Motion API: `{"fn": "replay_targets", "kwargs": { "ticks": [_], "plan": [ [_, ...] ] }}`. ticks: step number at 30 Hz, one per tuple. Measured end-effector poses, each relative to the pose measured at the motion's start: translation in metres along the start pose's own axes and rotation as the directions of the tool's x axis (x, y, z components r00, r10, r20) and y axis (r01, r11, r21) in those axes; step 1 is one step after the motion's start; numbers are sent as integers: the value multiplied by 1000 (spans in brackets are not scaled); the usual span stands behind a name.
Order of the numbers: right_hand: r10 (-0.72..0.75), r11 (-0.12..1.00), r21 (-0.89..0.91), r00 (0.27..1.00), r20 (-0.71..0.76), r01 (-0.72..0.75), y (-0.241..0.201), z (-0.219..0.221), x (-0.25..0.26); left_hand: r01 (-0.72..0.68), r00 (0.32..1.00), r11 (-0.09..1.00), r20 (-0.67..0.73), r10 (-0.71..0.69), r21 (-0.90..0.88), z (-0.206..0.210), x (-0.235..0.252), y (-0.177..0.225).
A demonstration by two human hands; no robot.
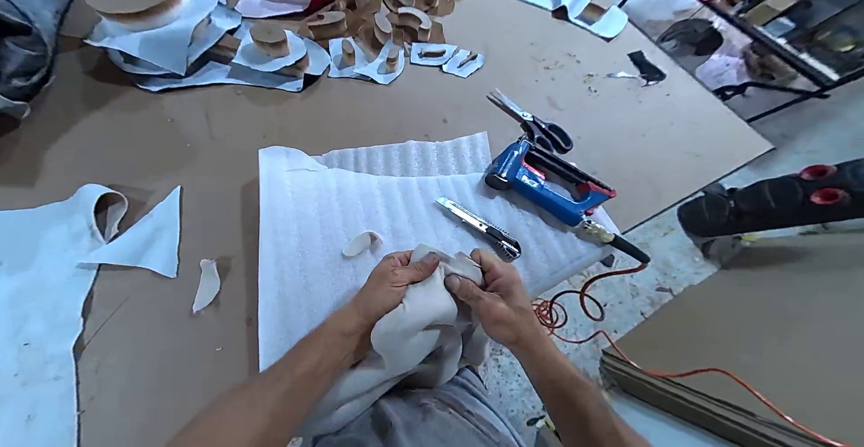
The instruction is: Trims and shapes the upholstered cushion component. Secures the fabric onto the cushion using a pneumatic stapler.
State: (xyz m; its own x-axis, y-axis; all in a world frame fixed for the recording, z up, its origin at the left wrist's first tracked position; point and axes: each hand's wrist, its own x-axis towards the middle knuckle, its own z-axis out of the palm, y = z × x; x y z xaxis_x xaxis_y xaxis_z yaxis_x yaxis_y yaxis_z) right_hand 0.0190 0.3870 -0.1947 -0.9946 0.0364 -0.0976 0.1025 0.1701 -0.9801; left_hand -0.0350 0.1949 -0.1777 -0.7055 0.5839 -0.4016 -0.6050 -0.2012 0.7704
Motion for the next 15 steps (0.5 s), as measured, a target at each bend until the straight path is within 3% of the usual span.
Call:
{"fn": "replay_targets", "kwargs": {
  "ticks": [2, 4, 6, 9, 11, 15],
  "plan": [
    [-103, 973, -219, 981, -166, 65, -3, 5, -2, 47, 999, 999, -24, -48, -25, -1, 0, 4],
    [-413, 839, -486, 869, -273, 246, -1, 8, -25, 94, 995, 994, -29, -96, -52, 0, -1, 7],
    [-636, 676, -560, 763, -117, 479, 10, 17, -62, 123, 992, 989, -23, -125, -84, 1, -1, 8],
    [-738, 536, -389, 639, 215, 749, 42, 42, -95, 153, 988, 984, -14, -155, -93, 0, -1, 5],
    [-737, 457, -476, 619, 270, 752, 51, 54, -81, 164, 986, 982, -24, -167, -98, -1, -1, 5],
    [-707, 407, -709, 691, 155, 575, 42, 84, -69, 240, 963, 967, -102, -249, -87, -1, -2, 8]
  ]
}}
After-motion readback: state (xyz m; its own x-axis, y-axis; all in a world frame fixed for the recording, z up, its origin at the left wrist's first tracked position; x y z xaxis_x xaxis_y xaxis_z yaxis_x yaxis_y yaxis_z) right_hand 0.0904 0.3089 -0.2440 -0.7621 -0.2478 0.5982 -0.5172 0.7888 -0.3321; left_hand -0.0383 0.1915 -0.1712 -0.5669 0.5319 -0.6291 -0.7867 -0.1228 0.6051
